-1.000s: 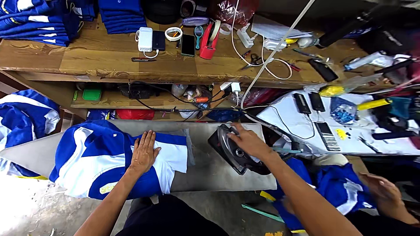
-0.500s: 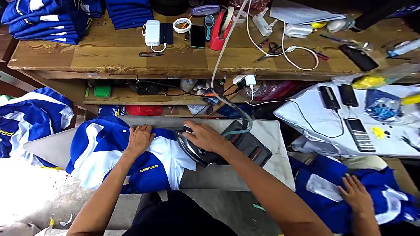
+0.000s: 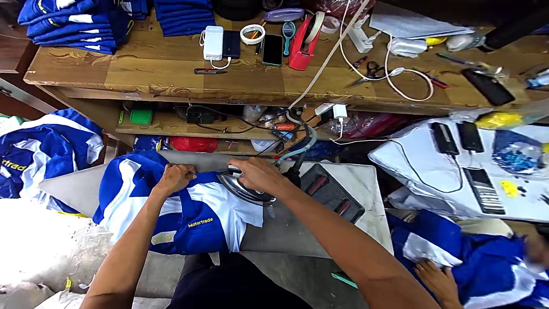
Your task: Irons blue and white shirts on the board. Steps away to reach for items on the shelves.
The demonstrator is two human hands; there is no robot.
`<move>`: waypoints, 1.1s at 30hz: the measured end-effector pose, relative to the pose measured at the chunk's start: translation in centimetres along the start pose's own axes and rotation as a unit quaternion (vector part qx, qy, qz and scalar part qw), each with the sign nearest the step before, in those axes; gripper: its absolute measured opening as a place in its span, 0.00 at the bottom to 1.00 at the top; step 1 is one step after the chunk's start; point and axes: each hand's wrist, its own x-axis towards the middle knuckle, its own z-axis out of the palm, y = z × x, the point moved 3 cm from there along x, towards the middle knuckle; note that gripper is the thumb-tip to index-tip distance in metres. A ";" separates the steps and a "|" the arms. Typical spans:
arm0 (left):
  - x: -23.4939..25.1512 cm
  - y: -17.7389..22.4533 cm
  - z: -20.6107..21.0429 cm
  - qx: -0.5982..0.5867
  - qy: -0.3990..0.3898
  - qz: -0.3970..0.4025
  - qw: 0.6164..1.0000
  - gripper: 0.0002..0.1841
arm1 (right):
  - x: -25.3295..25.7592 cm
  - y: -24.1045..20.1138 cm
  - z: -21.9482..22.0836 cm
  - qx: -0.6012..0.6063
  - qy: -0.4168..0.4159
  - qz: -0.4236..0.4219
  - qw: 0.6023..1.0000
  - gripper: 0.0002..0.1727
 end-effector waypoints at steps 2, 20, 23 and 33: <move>0.0 0.0 0.1 -0.006 -0.001 -0.001 1.000 0.16 | 0.7 -0.2 -0.3 -0.009 0.005 -0.010 1.000 0.24; -0.4 -0.8 -0.1 -0.045 0.017 0.022 0.999 0.16 | 1.2 -2.1 0.0 -0.013 0.005 -0.073 0.997 0.22; -0.4 -0.7 -0.1 -0.047 0.010 0.016 0.999 0.16 | 2.4 -2.2 -0.6 0.006 0.043 -0.017 0.999 0.23; -0.6 -0.3 0.0 -0.037 0.027 0.016 0.999 0.18 | -1.4 0.5 -0.2 0.007 -0.023 -0.002 1.000 0.23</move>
